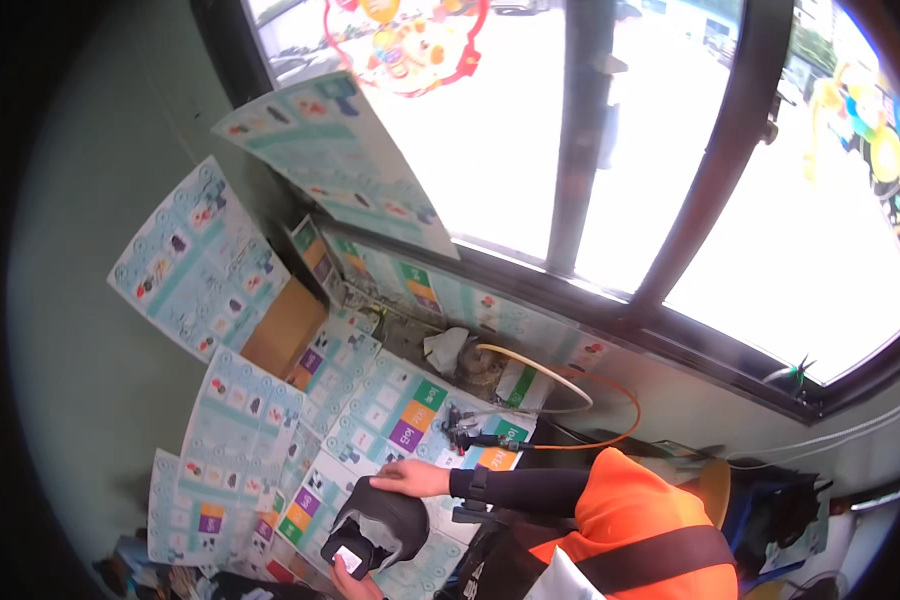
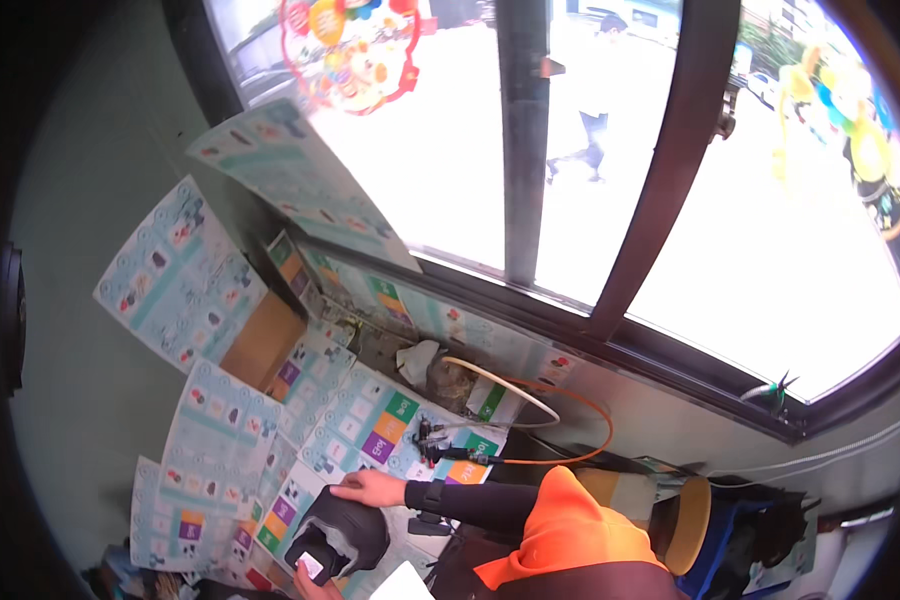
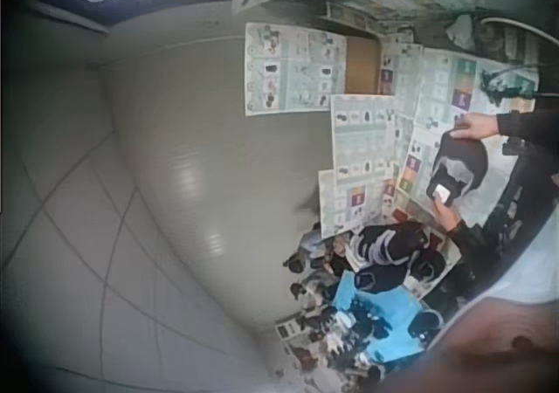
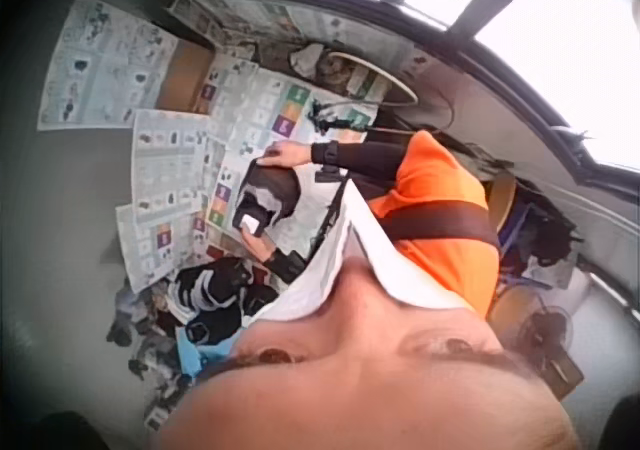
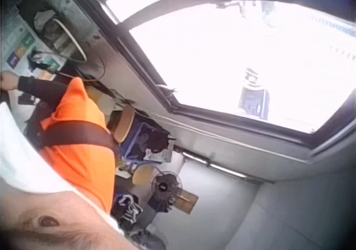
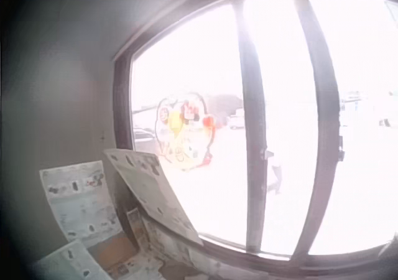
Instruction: The person uses a spray gun to apply a substance to the interior and sole of several shoes. They pick up each shoe from a basket, spray the inside and bottom, and then place them on the work surface or back in a basket.
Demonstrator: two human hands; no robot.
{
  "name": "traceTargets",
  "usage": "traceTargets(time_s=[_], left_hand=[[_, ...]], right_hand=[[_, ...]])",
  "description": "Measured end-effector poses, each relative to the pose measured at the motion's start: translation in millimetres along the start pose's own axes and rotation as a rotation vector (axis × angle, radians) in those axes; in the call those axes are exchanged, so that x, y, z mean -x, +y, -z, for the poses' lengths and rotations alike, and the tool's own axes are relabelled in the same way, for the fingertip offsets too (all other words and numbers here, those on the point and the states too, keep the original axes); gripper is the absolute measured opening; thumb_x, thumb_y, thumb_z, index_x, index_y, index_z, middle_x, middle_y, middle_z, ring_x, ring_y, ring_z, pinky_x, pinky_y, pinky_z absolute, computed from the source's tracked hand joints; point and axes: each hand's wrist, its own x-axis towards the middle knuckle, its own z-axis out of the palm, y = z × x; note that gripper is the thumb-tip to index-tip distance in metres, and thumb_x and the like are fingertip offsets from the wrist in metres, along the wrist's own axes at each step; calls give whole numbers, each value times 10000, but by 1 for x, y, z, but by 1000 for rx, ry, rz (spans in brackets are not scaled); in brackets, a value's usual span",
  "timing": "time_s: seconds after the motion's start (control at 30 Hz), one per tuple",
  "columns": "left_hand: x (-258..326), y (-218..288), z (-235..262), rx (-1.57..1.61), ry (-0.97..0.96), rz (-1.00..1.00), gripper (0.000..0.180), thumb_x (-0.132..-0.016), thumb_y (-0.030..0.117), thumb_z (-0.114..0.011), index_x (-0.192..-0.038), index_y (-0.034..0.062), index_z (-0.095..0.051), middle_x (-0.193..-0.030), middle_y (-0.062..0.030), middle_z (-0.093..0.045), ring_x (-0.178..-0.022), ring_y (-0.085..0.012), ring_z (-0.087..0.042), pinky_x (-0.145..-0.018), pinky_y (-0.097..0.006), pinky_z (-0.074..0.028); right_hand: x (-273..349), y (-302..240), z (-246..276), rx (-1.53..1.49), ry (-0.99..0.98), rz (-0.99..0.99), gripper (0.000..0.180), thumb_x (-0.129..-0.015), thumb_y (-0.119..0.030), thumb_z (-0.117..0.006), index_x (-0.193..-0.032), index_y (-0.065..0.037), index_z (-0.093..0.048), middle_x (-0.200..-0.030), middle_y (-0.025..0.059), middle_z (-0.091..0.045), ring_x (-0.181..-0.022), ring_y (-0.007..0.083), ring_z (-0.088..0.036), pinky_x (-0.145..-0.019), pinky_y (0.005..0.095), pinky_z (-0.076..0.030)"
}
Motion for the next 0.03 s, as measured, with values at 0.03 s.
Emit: traceTargets(time_s=[0.03], left_hand=[[-6, 3, -5, 3, -18, -17, 497, -902, 115, -713, -1365, -8, -579, -1321, -288, -605, -1233, -438, -567, -1058, -484, -449]], right_hand=[[8, 4, -2, -44, -35, -22, 684, -969, -619, -579, -1155, 35, -658, -1067, 209, -706, -965, 310, -679, -856, 404, -522]])
